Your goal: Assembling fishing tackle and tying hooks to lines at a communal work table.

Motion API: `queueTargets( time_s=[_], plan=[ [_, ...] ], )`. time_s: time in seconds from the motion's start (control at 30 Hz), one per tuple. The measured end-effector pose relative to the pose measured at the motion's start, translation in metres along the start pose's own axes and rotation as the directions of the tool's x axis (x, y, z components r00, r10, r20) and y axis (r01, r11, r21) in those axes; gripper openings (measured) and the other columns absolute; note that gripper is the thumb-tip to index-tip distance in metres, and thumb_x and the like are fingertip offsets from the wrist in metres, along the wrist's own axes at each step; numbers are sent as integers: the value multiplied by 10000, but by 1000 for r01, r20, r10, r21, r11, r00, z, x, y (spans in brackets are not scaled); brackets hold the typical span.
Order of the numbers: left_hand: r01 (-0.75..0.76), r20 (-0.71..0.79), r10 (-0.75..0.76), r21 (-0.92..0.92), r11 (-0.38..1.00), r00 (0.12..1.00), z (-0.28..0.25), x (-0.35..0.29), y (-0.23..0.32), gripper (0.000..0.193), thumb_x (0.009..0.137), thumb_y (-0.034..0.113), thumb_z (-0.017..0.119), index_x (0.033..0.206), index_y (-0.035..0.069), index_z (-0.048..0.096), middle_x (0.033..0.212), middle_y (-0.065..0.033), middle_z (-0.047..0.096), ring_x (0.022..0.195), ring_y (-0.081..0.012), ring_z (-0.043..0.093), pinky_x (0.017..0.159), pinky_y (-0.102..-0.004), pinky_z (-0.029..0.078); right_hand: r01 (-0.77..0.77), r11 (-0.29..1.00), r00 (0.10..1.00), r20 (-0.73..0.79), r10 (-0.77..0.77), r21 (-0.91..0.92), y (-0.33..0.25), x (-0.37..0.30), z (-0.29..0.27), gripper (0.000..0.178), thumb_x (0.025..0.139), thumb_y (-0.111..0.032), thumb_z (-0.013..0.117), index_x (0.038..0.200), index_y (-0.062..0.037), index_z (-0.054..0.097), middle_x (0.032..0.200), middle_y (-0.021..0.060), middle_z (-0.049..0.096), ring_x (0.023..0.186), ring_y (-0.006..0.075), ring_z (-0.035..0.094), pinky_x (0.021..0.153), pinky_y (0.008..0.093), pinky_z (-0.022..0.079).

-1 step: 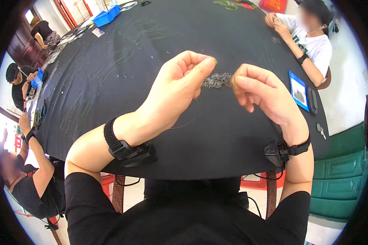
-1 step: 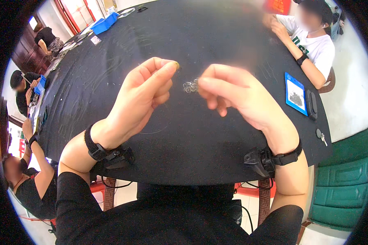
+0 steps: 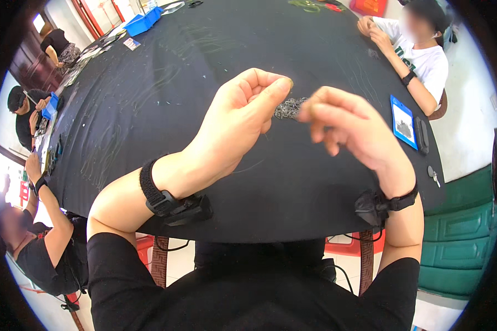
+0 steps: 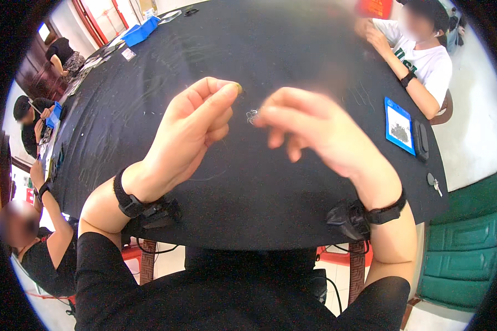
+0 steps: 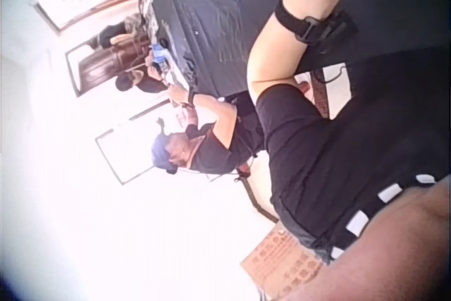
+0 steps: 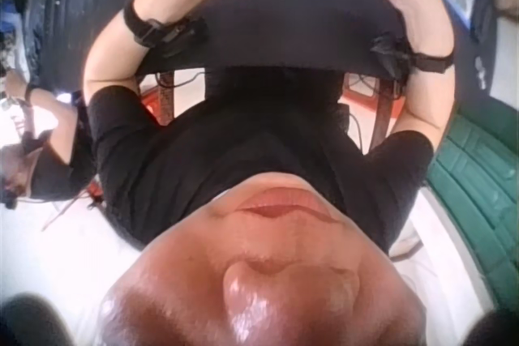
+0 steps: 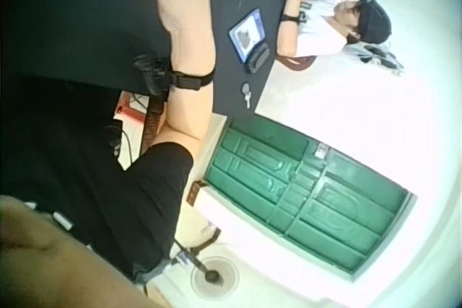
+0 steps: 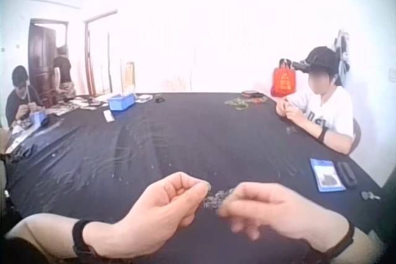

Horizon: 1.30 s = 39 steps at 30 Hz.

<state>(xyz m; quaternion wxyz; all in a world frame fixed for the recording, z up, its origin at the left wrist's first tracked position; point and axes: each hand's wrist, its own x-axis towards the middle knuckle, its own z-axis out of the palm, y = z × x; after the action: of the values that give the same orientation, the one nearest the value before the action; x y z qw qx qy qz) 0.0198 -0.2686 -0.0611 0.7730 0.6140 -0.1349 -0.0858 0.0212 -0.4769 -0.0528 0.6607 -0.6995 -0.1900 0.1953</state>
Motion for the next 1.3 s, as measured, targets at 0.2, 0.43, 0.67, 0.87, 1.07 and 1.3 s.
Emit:
queueTargets(
  time_s=[0.2,0.43,0.67,0.87,1.07,1.3],
  plan=[
    [0,6,0,-13,1000,1000,4,-5,4,160,980,208,569,993,48,561,664,97,367,554,-14,276,489,-195,229,-224,971,930,316,186,88,7,2,41,303,970,-247,552,1169,-22,585,937,73,668,774,120,655,572,219,509],
    [2,-17,-1,34,999,1000,-4,5,-5,153,969,188,584,981,36,572,657,94,366,551,-13,277,484,-198,234,154,984,982,-122,-143,90,4,1,-26,248,953,-346,562,926,-110,630,789,-22,622,631,44,555,495,167,407],
    [37,9,-38,43,998,999,-11,8,-13,164,966,188,588,992,27,567,659,89,382,552,-14,283,484,-197,237,388,717,918,-311,-245,580,8,6,-60,197,987,-230,501,1075,-89,606,1178,161,637,749,63,582,527,189,421],
    [64,1,-64,70,995,998,-13,11,-18,166,968,189,585,995,27,567,662,93,378,554,-14,284,487,-196,239,394,566,907,-208,-366,724,12,7,-66,220,994,-207,483,1121,-73,602,1171,175,634,793,83,609,523,214,435],
    [81,15,-83,103,991,996,-14,11,-23,163,968,196,586,982,34,570,672,94,390,565,-13,301,494,-201,242,514,599,855,-419,-305,614,13,6,-67,209,971,-167,531,1120,-40,604,1074,142,671,872,140,653,636,222,508],
    [90,111,-110,168,982,988,-13,10,-25,167,959,223,603,977,58,593,700,94,448,566,0,326,496,-182,252,423,904,801,-443,-402,-55,4,8,-36,283,936,-148,597,1184,-11,581,1020,121,683,902,173,674,759,278,532]
  ],
)
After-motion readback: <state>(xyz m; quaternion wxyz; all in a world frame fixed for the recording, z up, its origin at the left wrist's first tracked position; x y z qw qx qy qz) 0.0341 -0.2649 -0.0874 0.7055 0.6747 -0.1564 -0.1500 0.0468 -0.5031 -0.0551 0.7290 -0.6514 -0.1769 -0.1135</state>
